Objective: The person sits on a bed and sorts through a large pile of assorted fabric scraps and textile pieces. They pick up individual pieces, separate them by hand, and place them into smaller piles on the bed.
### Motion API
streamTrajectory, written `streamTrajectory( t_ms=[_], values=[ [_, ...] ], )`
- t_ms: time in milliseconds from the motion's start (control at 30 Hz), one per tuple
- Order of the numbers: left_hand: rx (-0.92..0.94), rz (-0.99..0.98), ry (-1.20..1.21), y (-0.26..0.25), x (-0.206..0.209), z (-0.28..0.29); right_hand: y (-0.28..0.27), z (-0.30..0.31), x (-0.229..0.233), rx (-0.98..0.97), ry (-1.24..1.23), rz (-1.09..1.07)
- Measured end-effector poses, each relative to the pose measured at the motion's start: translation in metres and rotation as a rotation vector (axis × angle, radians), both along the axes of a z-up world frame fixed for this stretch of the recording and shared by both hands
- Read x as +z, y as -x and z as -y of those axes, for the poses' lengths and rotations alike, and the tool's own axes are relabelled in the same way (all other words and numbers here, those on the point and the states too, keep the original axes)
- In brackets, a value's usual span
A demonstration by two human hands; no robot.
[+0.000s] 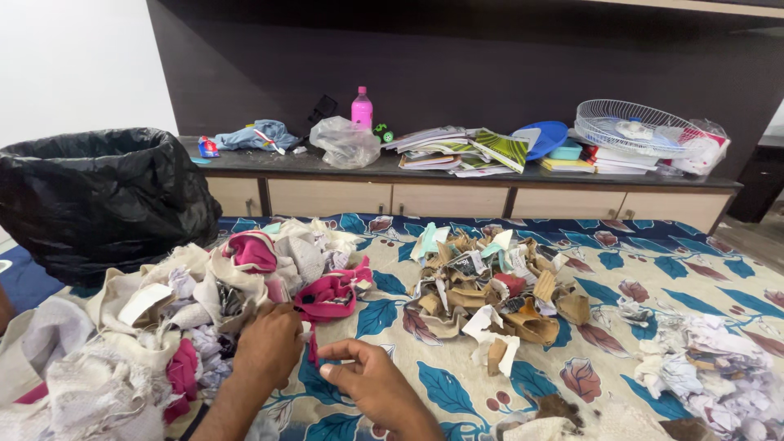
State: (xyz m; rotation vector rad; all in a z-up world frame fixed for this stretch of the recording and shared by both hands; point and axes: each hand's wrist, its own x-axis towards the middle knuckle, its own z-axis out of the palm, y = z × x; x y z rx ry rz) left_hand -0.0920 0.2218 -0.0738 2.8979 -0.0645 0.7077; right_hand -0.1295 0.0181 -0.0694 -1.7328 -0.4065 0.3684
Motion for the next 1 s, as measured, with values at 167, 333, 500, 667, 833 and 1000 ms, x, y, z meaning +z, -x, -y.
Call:
streamTrajectory(
  t_ms=[167,333,500,667,833,1000],
  values=[
    [-0.009,0.046,-0.006,0.002,-0.006,-0.004,-0.003,0.001,-0.003,0.013,-0.019,0.005],
    [-0.008,0.08,0.132,0.011,-0.01,-0.003,-0.002,0.0,-0.002,0.015,-0.02,0.006],
    [0.031,0.019,0.307,0.028,-0.001,0.0,-0.002,-0.005,-0.005,0.042,-0.065,0.009],
    [0.007,0.075,0.502,0.057,0.016,0.012,-0.001,-0.013,0.0,-0.011,-0.186,-0.018],
    [-0.09,0.143,0.76,0.085,0.018,0.024,0.009,-0.017,0.011,0.015,-0.314,-0.231],
    [-0.12,0.104,0.873,0.107,0.012,0.019,0.017,-0.023,0.017,0.136,-0.299,-0.107]
  ],
)
